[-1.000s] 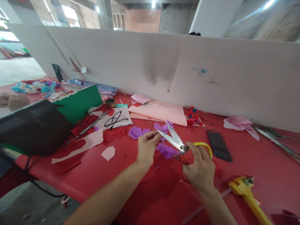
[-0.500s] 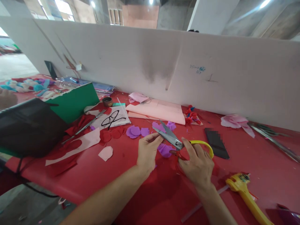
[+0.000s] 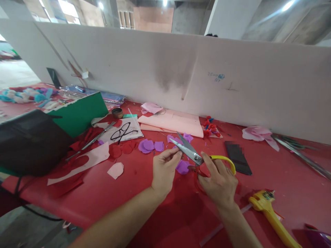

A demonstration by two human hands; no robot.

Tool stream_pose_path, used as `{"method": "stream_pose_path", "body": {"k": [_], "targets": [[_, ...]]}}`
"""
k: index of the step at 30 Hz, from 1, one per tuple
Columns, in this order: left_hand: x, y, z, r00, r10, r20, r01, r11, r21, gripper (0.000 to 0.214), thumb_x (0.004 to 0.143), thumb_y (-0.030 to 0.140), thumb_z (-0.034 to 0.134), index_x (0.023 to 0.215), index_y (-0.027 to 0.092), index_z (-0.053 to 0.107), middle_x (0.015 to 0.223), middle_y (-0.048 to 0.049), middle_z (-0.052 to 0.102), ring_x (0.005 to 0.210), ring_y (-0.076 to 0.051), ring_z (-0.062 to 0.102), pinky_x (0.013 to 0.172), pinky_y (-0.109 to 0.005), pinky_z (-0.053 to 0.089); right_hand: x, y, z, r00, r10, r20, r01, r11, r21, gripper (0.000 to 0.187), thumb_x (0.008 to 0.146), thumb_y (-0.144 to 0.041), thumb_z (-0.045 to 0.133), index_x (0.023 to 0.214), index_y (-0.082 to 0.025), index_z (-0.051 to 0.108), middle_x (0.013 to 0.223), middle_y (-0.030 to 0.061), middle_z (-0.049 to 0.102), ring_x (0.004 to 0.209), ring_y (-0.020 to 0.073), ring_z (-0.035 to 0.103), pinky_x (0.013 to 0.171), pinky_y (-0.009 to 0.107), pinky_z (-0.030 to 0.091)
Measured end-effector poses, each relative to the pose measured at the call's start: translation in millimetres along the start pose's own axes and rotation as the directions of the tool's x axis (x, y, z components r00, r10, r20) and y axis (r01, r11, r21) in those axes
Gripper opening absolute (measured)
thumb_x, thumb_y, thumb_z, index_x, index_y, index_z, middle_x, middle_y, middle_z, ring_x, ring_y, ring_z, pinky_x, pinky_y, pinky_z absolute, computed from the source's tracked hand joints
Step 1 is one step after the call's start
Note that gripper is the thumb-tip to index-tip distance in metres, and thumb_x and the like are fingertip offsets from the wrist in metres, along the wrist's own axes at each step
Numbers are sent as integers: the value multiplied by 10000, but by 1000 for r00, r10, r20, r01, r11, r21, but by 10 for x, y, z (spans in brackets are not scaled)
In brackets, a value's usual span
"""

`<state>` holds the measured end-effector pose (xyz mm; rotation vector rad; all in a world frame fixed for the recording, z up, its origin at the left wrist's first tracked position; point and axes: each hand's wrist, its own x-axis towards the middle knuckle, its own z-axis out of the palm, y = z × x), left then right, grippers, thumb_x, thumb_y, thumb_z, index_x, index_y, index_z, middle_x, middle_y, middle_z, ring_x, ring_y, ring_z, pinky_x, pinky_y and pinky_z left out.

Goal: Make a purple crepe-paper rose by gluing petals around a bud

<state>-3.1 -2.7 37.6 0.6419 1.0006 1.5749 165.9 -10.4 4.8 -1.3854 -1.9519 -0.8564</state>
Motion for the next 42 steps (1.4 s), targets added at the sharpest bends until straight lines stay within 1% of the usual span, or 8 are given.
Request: {"method": "stream_pose_path", "body": {"k": [14, 22, 29, 32, 34, 37, 39, 42], "targets": [[27, -17, -107, 956, 268, 123, -294, 837, 461, 150, 765, 168, 617, 746, 199, 764, 685, 7, 657, 632, -105, 520, 607, -222, 403, 49, -70, -66, 996, 67, 60, -67, 998, 4, 396, 798, -446, 631, 1106, -198, 634, 846, 56, 678, 694, 205, 587, 634, 299, 364], [34, -5, -126, 911, 368, 187, -408, 727, 553, 207, 784, 124, 574, 721, 208, 753, 644, 19, 625, 582, -96, 461, 575, -223, 371, 89, -68, -114, 996, 40, 75, -38, 999, -23, 376, 798, -453, 618, 1064, -189, 639, 792, 48, 687, 642, 202, 578, 600, 295, 349], [45, 21, -112, 916, 370, 155, -398, 785, 475, 153, 771, 175, 630, 825, 209, 770, 715, -6, 698, 639, -114, 568, 627, -227, 437, 17, -76, -94, 999, -13, 42, 14, 1000, -14, 266, 822, -398, 600, 979, -196, 674, 604, 8, 658, 490, 152, 533, 520, 277, 273], [106, 10, -104, 966, 253, 51, -254, 901, 352, 109, 747, 214, 662, 804, 192, 752, 732, -15, 704, 657, -122, 592, 631, -233, 452, -9, -86, -100, 985, 113, 129, -120, 992, 42, 289, 858, -408, 544, 1000, -189, 668, 623, 27, 671, 512, 167, 575, 526, 266, 291], [167, -10, -104, 991, 136, -14, -131, 970, 205, 96, 724, 220, 681, 793, 178, 734, 715, -9, 696, 627, -110, 585, 625, -232, 454, 11, -61, -101, 916, 313, 251, -333, 942, 40, 340, 877, -452, 501, 1031, -188, 650, 630, 41, 674, 542, 191, 607, 523, 261, 302], [245, -37, -114, 1000, 15, -23, -14, 999, 41, 92, 678, 197, 717, 760, 158, 715, 657, 9, 663, 572, -83, 551, 616, -223, 440, 81, 15, -81, 686, 544, 483, -580, 810, -89, 423, 874, -536, 460, 1115, -223, 610, 627, 50, 674, 575, 235, 636, 512, 264, 307], [276, -45, -127, 998, -53, 12, 54, 998, -29, 119, 647, 191, 742, 754, 149, 709, 652, 12, 654, 558, -73, 539, 599, -214, 421, 117, 63, -49, 556, 583, 592, -621, 765, -171, 445, 861, -554, 456, 1167, -257, 582, 666, 60, 690, 596, 256, 653, 500, 268, 305], [298, -50, -142, 983, -164, 81, 174, 977, -122, 168, 618, 198, 769, 762, 144, 702, 688, 7, 663, 545, -57, 524, 569, -202, 387, 103, 108, 9, 522, 534, 665, -575, 796, -188, 428, 859, -530, 455, 1183, -277, 573, 694, 71, 698, 605, 272, 670, 488, 278, 298]]}}
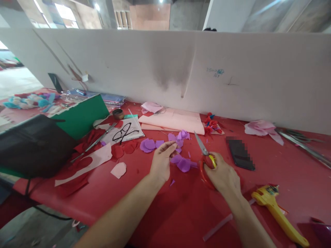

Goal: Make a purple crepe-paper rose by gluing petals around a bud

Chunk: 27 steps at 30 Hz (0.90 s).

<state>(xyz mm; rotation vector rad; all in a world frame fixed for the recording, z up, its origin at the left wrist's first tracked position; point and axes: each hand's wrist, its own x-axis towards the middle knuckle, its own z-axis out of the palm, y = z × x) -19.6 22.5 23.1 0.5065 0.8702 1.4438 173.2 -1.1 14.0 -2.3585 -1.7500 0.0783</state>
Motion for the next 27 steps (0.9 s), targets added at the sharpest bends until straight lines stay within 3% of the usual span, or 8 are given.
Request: {"method": "stream_pose_path", "body": {"k": [5, 10, 13, 15, 18, 21, 27], "targets": [[1, -14, 5, 990, -90, 106, 98, 992, -78, 190, 617, 190, 787, 771, 147, 686, 699, 10, 662, 558, -50, 523, 578, -191, 383, 5, 131, 124, 980, -186, -65, 182, 981, -64, 365, 867, -426, 485, 1154, -233, 600, 750, 90, 707, 647, 271, 681, 493, 295, 337], [-45, -49, 20, 974, -115, 195, 129, 990, -61, 197, 639, 198, 793, 797, 151, 685, 694, 2, 660, 575, -59, 535, 593, -195, 395, 18, 211, 126, 943, -248, -223, 215, 963, -162, 236, 818, -305, 568, 1009, -253, 697, 896, 106, 661, 675, 222, 641, 520, 293, 382], [-96, -86, 33, 960, -152, 235, 169, 984, -53, 193, 636, 197, 799, 781, 146, 682, 686, 0, 653, 578, -66, 545, 595, -200, 402, 14, 144, 65, 902, -283, -327, 325, 942, 80, 221, 841, -286, 555, 981, -227, 715, 983, 117, 658, 850, 248, 629, 687, 358, 466], [-129, -127, 39, 946, -194, 259, 214, 976, -51, 188, 635, 190, 802, 766, 145, 675, 673, 2, 644, 578, -70, 550, 599, -202, 408, -14, 58, 33, 922, -259, -290, 368, 818, 442, 249, 874, -324, 536, 1032, -218, 698, 1018, 103, 676, 919, 234, 631, 778, 372, 488], [-163, -217, 35, 916, -253, 311, 280, 959, -46, 190, 635, 184, 806, 754, 154, 661, 671, 2, 643, 602, -81, 567, 627, -209, 423, -89, -78, 39, 955, -256, -151, 262, 485, 834, 273, 851, -380, 601, 1065, -230, 679, 1028, 70, 699, 934, 209, 650, 804, 349, 510], [-181, -297, 21, 896, -275, 350, 294, 956, -3, 178, 648, 185, 799, 761, 156, 664, 693, -6, 651, 630, -89, 577, 670, -221, 437, -159, -155, 85, 964, -242, -109, 178, 284, 942, 274, 779, -370, 700, 1014, -230, 685, 963, 53, 709, 892, 209, 659, 796, 358, 524], [-210, -281, 37, 875, -212, 434, 196, 977, 81, 111, 676, 200, 773, 730, 160, 684, 695, -15, 645, 671, -105, 574, 739, -243, 442, -197, -123, 25, 933, -318, -169, 199, 62, 978, 405, 784, -305, 709, 1178, -305, 613, 1046, 43, 658, 901, 178, 633, 798, 349, 533]]}}
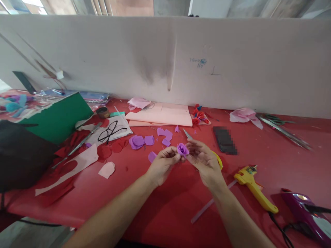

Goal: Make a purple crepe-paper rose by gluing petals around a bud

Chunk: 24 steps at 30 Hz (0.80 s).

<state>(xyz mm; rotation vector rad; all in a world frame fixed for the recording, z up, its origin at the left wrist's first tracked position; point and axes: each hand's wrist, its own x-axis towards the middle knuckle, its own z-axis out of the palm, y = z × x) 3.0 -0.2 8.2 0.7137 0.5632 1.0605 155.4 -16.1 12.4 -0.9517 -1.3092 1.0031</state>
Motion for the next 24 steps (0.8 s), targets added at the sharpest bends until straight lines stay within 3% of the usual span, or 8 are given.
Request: {"method": "stream_pose_path", "body": {"k": [4, 9, 13, 16, 18, 21, 22, 24], "targets": [[-17, 52, 35, 1000, 23, 0, -22, 993, 119, 146, 638, 232, 800, 718, 167, 696, 717, -22, 649, 723, -132, 585, 774, -270, 444, 7, -98, -3, 995, -65, 75, 72, 993, -96, 324, 804, -301, 688, 1125, -296, 645, 1061, 55, 624, 934, 189, 620, 808, 357, 530], [-39, 47, 63, 999, 28, 17, -31, 986, 165, 208, 656, 265, 794, 830, 171, 728, 846, -49, 691, 826, -159, 611, 842, -305, 445, -26, -120, 93, 984, -174, 24, 175, 962, -209, 62, 809, -252, 679, 867, -253, 704, 919, 38, 629, 840, 174, 609, 736, 325, 518], [-42, 11, 69, 998, 63, -20, -59, 983, 173, 145, 664, 216, 788, 778, 157, 720, 819, -40, 693, 804, -143, 615, 837, -294, 455, -38, -150, 138, 984, -179, -15, 168, 944, -284, 68, 823, -273, 665, 866, -234, 700, 893, 46, 650, 799, 171, 608, 707, 318, 509], [-22, 2, 54, 989, 48, -136, -42, 998, 49, 150, 620, 191, 813, 666, 144, 679, 726, -18, 678, 702, -112, 604, 760, -258, 470, 14, -131, -3, 994, -110, 23, 108, 889, -444, 177, 832, -317, 640, 985, -238, 683, 887, 42, 687, 811, 186, 638, 720, 325, 509], [1, 24, 33, 978, -20, -206, 2, 996, -87, 183, 591, 178, 828, 656, 140, 661, 714, -14, 670, 662, -104, 602, 719, -252, 483, 70, -49, -207, 1000, -30, -9, 17, 746, -666, 285, 838, -313, 615, 1112, -234, 635, 893, 42, 703, 822, 201, 655, 747, 343, 500], [43, 93, -15, 959, -157, -237, 109, 973, -202, 143, 655, 151, 783, 744, 114, 677, 652, -5, 611, 590, -81, 570, 666, -233, 498, 146, 153, -552, 997, 18, -78, -80, 328, -941, 286, 784, -256, 628, 1058, -175, 644, 942, 109, 702, 885, 265, 657, 790, 396, 473], [57, 117, -35, 949, -196, -246, 143, 966, -217, 116, 698, 147, 748, 782, 105, 681, 626, 2, 581, 555, -68, 546, 637, -219, 495, 162, 218, -642, 994, 60, -89, -101, 248, -963, 314, 761, -252, 648, 1061, -159, 638, 947, 125, 700, 869, 269, 661, 772, 386, 471], [84, 155, -82, 931, -250, -267, 191, 955, -228, 76, 772, 143, 674, 834, 101, 674, 596, 18, 534, 468, -36, 465, 559, -187, 467, 179, 313, -754, 989, 132, -61, -88, 216, -972, 369, 738, -236, 663, 1096, -162, 620, 964, 123, 698, 849, 252, 667, 733, 343, 464]]}}
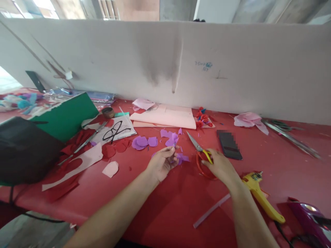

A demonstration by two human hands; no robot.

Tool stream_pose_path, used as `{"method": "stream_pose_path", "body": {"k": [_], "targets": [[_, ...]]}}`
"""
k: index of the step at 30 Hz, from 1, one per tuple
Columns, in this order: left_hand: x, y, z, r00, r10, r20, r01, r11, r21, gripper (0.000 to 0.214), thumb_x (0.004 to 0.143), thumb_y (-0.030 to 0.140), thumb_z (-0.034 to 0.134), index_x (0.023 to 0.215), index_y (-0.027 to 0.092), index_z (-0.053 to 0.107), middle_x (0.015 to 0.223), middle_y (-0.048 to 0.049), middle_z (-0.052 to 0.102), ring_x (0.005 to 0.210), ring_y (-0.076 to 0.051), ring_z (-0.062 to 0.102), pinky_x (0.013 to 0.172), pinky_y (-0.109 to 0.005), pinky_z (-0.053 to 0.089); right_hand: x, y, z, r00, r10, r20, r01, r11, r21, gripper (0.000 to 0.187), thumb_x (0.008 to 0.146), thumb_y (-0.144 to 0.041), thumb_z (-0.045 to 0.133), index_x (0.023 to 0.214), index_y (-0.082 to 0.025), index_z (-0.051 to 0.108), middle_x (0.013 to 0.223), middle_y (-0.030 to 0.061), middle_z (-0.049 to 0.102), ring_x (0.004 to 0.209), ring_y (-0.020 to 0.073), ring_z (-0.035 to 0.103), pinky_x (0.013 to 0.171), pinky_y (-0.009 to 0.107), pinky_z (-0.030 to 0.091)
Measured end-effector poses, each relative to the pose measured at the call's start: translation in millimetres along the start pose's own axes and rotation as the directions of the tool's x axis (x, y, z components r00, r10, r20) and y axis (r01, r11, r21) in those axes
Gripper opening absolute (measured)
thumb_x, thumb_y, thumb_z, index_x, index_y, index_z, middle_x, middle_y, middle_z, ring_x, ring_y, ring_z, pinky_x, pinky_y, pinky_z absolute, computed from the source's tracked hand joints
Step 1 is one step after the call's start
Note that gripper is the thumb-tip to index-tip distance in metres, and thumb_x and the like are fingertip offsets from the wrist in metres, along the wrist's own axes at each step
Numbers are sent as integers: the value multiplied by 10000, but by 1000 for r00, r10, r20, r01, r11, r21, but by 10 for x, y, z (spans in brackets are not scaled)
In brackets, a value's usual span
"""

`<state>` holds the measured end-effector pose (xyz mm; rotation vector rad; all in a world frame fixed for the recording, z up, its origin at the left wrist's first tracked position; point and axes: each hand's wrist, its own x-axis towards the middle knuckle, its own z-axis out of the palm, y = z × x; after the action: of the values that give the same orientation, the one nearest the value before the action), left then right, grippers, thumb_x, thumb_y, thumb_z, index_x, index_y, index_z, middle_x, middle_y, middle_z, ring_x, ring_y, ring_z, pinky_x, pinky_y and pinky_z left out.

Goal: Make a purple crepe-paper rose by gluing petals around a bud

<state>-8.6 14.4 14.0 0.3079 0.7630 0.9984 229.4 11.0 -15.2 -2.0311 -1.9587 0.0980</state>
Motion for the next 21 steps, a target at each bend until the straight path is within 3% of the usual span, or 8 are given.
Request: {"method": "stream_pose_path", "body": {"k": [3, 8, 12, 14, 16, 21], "targets": [[46, 51, -49, 1000, 26, 6, -26, 1000, 10, 43, 816, 140, 609, 795, 111, 633, 550, 43, 465, 387, -12, 321, 434, -145, 355, 9, 46, 30, 998, 0, 65, -5, 996, 86, 377, 733, -246, 647, 1103, -180, 615, 879, 84, 712, 770, 227, 678, 669, 302, 459], [88, 152, -88, 993, 111, 31, -109, 993, -54, 135, 830, 127, 558, 697, 135, 536, 494, 44, 428, 380, -31, 299, 382, -140, 268, 27, 34, -92, 984, 173, 49, -180, 951, 252, 406, 659, -267, 652, 1055, -177, 644, 784, 67, 727, 729, 256, 691, 656, 336, 489], [83, 280, -91, 990, 141, -3, -141, 984, -114, 146, 828, 109, 546, 687, 136, 518, 492, 38, 470, 353, -18, 250, 357, -130, 240, 3, -113, -279, 986, 88, -142, -16, 898, 440, 538, 714, -376, 655, 1213, -200, 553, 1011, 70, 691, 880, 239, 660, 741, 346, 501], [74, 332, -95, 992, 122, 12, -120, 985, -124, 140, 838, 104, 515, 702, 121, 542, 497, 35, 490, 335, -7, 201, 344, -127, 223, -52, -265, -329, 962, -6, -273, 121, 907, 404, 597, 737, -417, 652, 1265, -202, 475, 1106, 79, 626, 930, 233, 623, 779, 351, 493], [58, 359, -93, 994, 108, 35, -104, 989, -110, 156, 843, 116, 501, 695, 113, 552, 498, 36, 503, 321, 0, 167, 337, -132, 214, -116, -432, -315, 934, -130, -334, 229, 933, 277, 571, 746, -428, 647, 1230, -189, 459, 1080, 97, 594, 918, 246, 597, 788, 377, 486], [-24, 292, -23, 975, 195, 109, -198, 980, 14, 163, 806, 165, 563, 649, 142, 528, 497, 45, 511, 320, -2, 200, 374, -154, 264, -196, -706, -114, 874, -365, -322, 370, 928, -47, 461, 740, -362, 655, 1140, -182, 514, 1028, 124, 607, 952, 297, 574, 797, 414, 461]]}}
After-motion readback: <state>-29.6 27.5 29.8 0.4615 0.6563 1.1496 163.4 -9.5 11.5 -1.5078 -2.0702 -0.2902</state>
